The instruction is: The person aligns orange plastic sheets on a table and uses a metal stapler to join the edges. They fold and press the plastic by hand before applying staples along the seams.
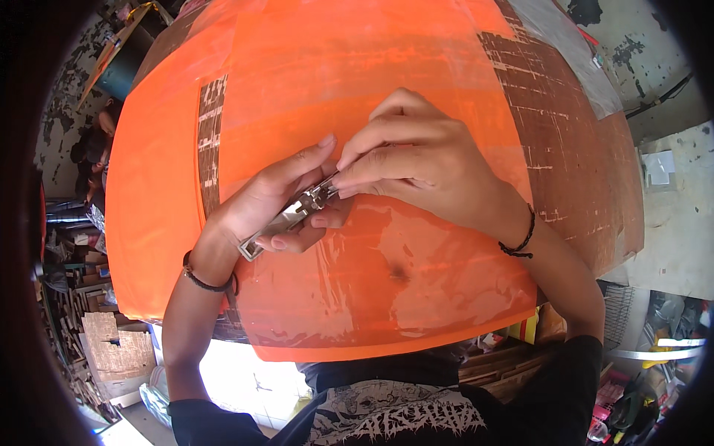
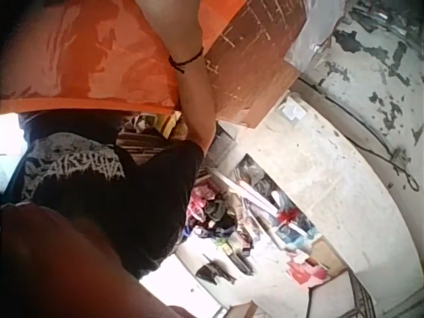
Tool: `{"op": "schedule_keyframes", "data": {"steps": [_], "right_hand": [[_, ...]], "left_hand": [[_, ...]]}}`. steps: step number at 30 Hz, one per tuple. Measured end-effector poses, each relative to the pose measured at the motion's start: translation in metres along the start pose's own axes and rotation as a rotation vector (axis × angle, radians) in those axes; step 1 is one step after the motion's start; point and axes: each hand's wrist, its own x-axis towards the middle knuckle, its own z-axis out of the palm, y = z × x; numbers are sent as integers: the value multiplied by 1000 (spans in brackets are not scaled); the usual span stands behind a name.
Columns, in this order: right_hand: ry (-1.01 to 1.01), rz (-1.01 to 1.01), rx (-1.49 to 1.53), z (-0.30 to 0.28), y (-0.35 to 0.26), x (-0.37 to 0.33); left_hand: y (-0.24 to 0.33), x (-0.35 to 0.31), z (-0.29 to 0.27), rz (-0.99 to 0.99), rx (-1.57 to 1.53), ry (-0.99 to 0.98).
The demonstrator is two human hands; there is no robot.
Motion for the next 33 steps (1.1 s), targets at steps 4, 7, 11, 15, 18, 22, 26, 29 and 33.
{"op": "schedule_keyframes", "data": {"steps": [4,7,11,15,18,22,26,29,33], "right_hand": [[-66,-8,9,-5,1,1],[-93,-7,29,-7,-1,1],[-111,-26,41,-7,-1,1],[-136,-3,72,-7,0,0],[-115,23,61,-4,-1,-4],[-107,13,28,-3,-2,-2],[-28,-21,-11,5,-2,-5],[9,-34,-34,8,0,-5],[30,-175,-237,5,-4,-4]], "left_hand": [[5,-3,4,16,112,-1],[8,-5,8,9,214,63],[5,-4,3,22,221,6],[5,-2,3,36,202,-7],[6,-2,6,39,194,27],[5,-2,3,52,191,10],[4,-2,2,60,191,40],[6,-2,6,57,175,96],[6,-4,9,56,134,140]]}}
